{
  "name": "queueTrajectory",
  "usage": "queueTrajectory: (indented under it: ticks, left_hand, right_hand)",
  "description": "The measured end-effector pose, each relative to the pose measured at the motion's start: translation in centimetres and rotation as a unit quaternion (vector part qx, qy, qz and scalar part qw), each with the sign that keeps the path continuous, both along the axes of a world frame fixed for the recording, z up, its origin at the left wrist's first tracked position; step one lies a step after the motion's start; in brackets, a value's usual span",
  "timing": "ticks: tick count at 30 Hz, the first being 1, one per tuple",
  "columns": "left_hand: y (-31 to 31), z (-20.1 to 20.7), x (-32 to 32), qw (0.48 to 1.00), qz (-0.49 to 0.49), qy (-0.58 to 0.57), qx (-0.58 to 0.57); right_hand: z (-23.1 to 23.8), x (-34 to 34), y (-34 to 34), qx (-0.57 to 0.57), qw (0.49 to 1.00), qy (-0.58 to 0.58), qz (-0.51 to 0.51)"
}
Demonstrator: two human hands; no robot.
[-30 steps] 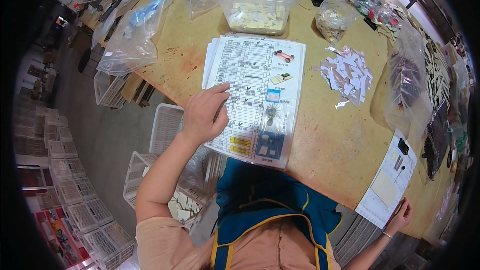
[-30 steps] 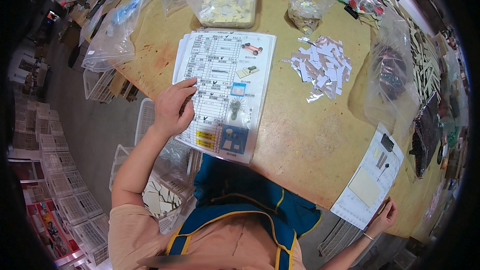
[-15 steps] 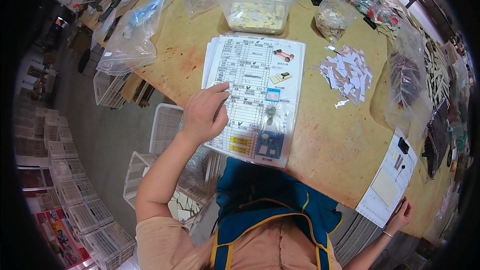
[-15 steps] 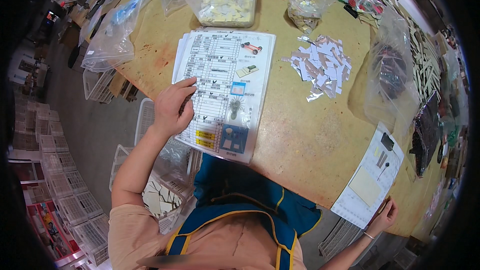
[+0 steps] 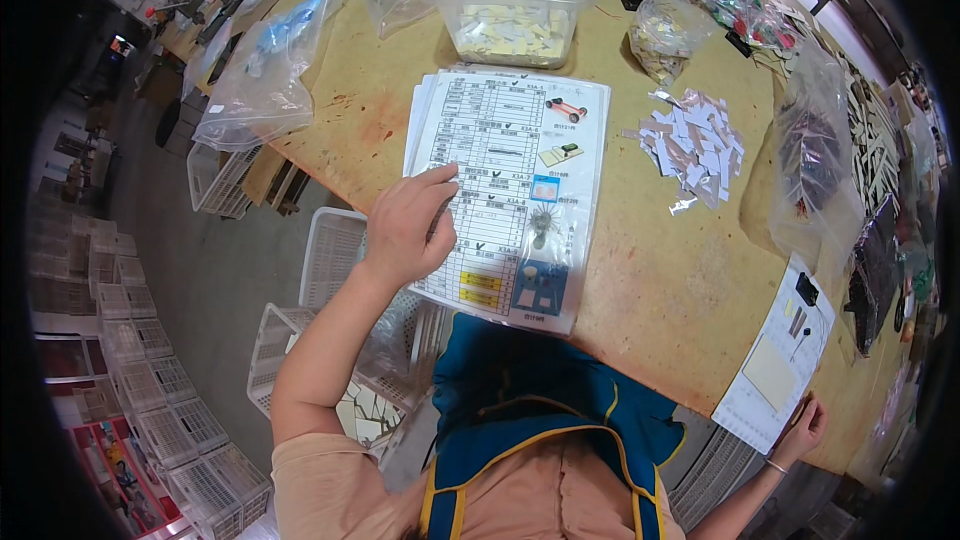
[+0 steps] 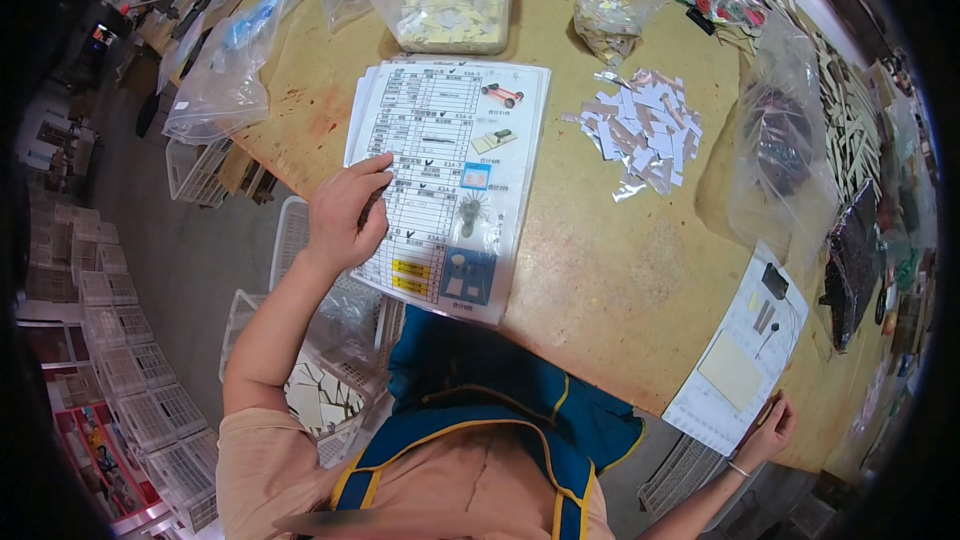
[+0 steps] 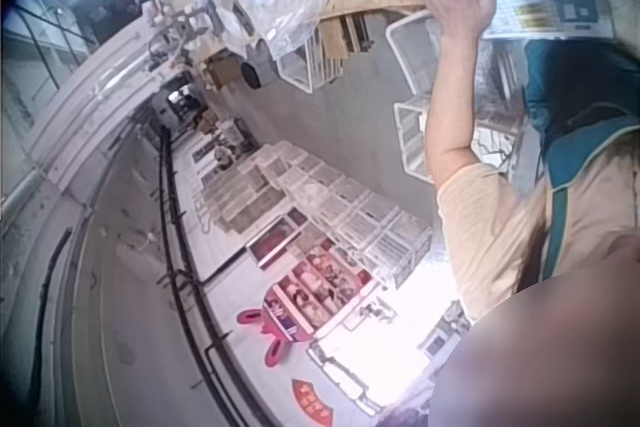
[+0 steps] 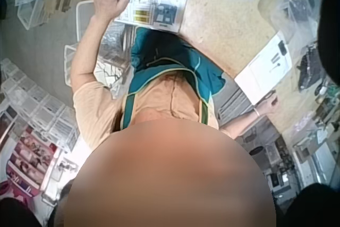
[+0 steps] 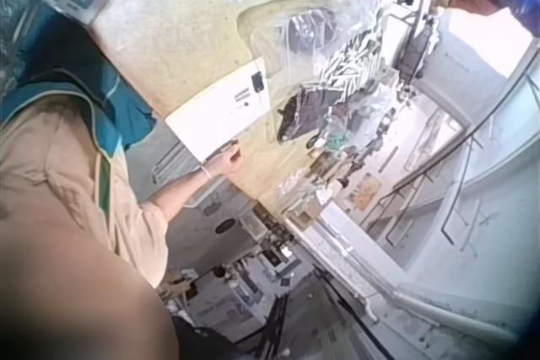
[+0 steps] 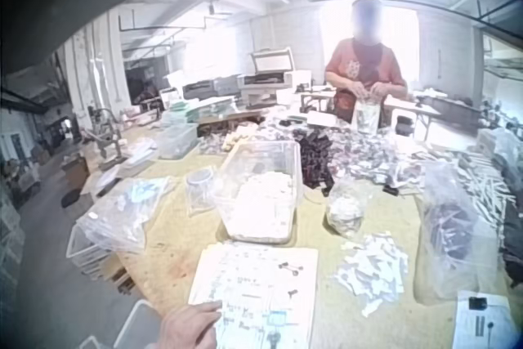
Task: The person assembles small electronic components on a workbench. They place a black component and a yellow sticker onto a white sheet, then handle a small white cylindrical object and a clear plastic piece, arranging them on the sheet. The person also moves a basket of white rectangular pieces and consults a printed instruction sheet.
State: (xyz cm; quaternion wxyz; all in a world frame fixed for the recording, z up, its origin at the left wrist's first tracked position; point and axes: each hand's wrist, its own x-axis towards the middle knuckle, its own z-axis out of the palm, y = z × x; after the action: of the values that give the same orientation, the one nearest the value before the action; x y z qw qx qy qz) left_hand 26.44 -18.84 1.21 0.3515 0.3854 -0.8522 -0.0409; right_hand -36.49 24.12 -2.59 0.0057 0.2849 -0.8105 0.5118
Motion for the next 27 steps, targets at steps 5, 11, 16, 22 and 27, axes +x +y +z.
queueTrajectory:
  ticks: [5, 11, 16, 22, 27]
  left_hand:
    - [0.04, 0.08, 0.05, 1.0, -0.002, 0.001, 0.001]
    - [0.08, -0.08, -0.09, 1.0, -0.003, 0.007, 0.009]
    - [0.06, -0.08, -0.11, 1.0, -0.005, 0.008, -0.007]
    - [0.13, 0.24, -0.28, 1.0, -0.006, 0.009, -0.007]
    - [0.17, -0.15, -0.09, 1.0, 0.002, 0.003, 0.006]
  right_hand:
    - [0.03, 0.03, -0.02, 0.003, 1.0, -0.003, 0.002]
    - [0.29, 0.45, -0.27, 0.002, 1.0, -0.002, 0.002]
    - [0.23, 0.54, -0.32, -0.034, 0.999, -0.028, 0.018]
    - [-0.04, 0.09, 0.11, -0.026, 0.999, -0.017, 0.027]
    - [0.24, 0.63, -0.62, -0.016, 1.0, -0.015, 0.013]
